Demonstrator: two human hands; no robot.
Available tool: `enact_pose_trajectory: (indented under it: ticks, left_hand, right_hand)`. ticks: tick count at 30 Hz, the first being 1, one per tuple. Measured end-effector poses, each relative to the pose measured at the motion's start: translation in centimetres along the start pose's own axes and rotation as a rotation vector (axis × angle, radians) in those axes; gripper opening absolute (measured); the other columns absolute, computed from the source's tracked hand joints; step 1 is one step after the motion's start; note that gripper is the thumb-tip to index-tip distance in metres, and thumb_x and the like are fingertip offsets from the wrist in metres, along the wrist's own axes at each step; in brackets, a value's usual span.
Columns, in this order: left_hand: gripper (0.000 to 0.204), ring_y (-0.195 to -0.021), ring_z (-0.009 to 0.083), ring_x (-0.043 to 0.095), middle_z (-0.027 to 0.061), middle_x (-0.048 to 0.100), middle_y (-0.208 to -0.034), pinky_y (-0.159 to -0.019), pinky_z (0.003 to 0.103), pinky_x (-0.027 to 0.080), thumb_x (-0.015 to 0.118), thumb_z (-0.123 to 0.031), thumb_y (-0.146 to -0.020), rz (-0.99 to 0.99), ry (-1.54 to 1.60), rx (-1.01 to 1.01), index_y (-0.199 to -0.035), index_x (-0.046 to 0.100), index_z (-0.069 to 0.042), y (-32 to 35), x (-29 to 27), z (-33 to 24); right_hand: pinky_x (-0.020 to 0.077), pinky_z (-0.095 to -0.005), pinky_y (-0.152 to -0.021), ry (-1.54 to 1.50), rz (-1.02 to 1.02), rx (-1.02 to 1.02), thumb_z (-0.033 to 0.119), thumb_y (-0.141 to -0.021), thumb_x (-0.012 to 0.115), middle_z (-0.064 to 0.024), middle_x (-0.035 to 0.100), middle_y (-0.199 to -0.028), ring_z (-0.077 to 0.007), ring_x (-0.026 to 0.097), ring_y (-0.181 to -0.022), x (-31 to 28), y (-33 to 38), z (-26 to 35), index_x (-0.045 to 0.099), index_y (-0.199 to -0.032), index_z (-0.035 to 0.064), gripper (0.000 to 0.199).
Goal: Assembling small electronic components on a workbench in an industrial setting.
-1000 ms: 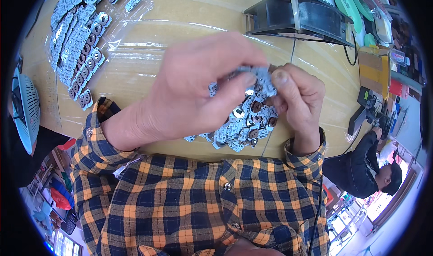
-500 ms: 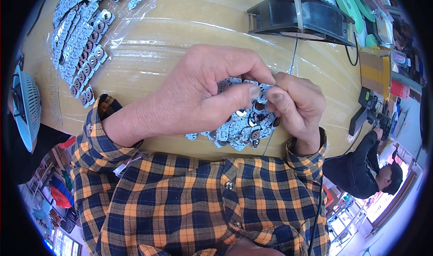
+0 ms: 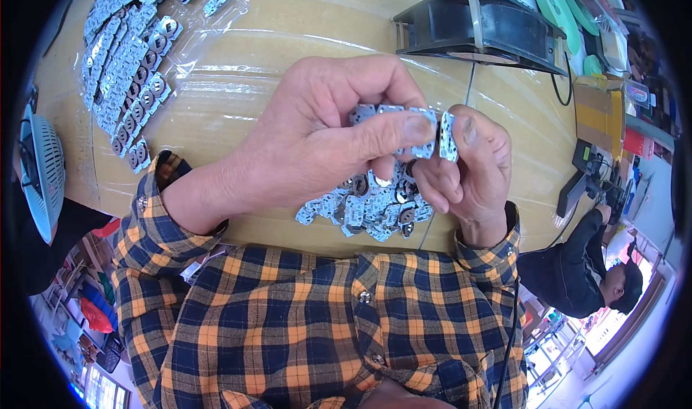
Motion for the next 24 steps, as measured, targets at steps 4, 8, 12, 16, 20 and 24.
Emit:
enact_pose_trajectory:
  ticks: [4,8,12,16,20,24]
  left_hand:
    - [0.011,-0.061,0.0090,0.058,0.0061,0.064,-0.080,-0.050,0.022,0.042,0.062,-0.007,-0.091,-0.078,-0.357,0.388,-0.099,0.063,0.001,0.0,-0.1,-0.7]
    - [0.015,-0.062,0.0173,0.060,0.0108,0.063,-0.078,-0.052,0.026,0.044,0.063,0.002,-0.084,-0.116,-0.772,0.695,-0.099,0.063,0.002,0.2,0.5,-1.9]
    - [0.024,-0.060,0.0223,0.059,0.0132,0.062,-0.076,-0.052,0.029,0.045,0.065,0.010,-0.075,-0.166,-0.865,0.767,-0.098,0.063,0.003,0.6,0.9,-1.7]
    - [0.026,-0.060,0.0225,0.059,0.0130,0.062,-0.076,-0.051,0.030,0.045,0.065,0.012,-0.074,-0.203,-0.908,0.773,-0.098,0.063,0.004,0.7,1.0,-1.7]
    - [0.026,-0.059,0.0228,0.059,0.0131,0.061,-0.076,-0.051,0.030,0.045,0.065,0.012,-0.073,-0.208,-0.934,0.787,-0.098,0.063,0.004,0.7,1.0,-1.7]
    - [0.025,-0.059,0.0234,0.059,0.0133,0.061,-0.076,-0.051,0.030,0.045,0.066,0.011,-0.073,-0.215,-0.913,0.783,-0.097,0.063,0.004,0.6,0.7,-1.8]
  right_hand:
    - [0.0330,-0.0207,-0.038,0.236,-0.082,-0.137,0.022,-0.102,0.049,-0.0023,0.051,-0.056,-0.0061,0.043,-0.040,-1.0,0.2,0.8,0.055,-0.075,0.0004,0.035]
    - [0.0334,-0.0196,-0.040,0.385,-0.122,-0.191,0.018,-0.100,0.052,-0.0017,0.054,-0.057,-0.0041,0.045,-0.043,-1.4,0.5,0.9,0.058,-0.077,-0.0004,0.031]
    - [0.0337,-0.0201,-0.040,0.589,-0.149,-0.242,0.017,-0.101,0.049,-0.0009,0.050,-0.055,-0.0043,0.042,-0.043,-1.0,0.6,1.2,0.055,-0.079,-0.0010,0.029]
    - [0.0336,-0.0210,-0.039,0.686,-0.128,-0.241,0.019,-0.102,0.046,-0.0006,0.044,-0.051,-0.0061,0.039,-0.041,-0.8,0.4,1.2,0.051,-0.078,-0.0003,0.031]
    - [0.0335,-0.0189,-0.043,0.571,-0.125,-0.218,0.014,-0.099,0.054,-0.0004,0.056,-0.060,-0.0015,0.045,-0.046,-1.3,0.5,1.0,0.061,-0.080,-0.0020,0.026]
    - [0.0338,-0.0188,-0.043,0.544,-0.137,-0.219,0.014,-0.099,0.053,-0.0007,0.056,-0.060,-0.0018,0.046,-0.046,-1.3,0.5,1.0,0.061,-0.081,-0.0020,0.025]
Point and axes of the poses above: each hand's wrist, its own y-axis away from the middle knuckle, its own x-axis out of the palm, z = x × y, the point moved 5 cm from there along -y, towards the middle knuckle
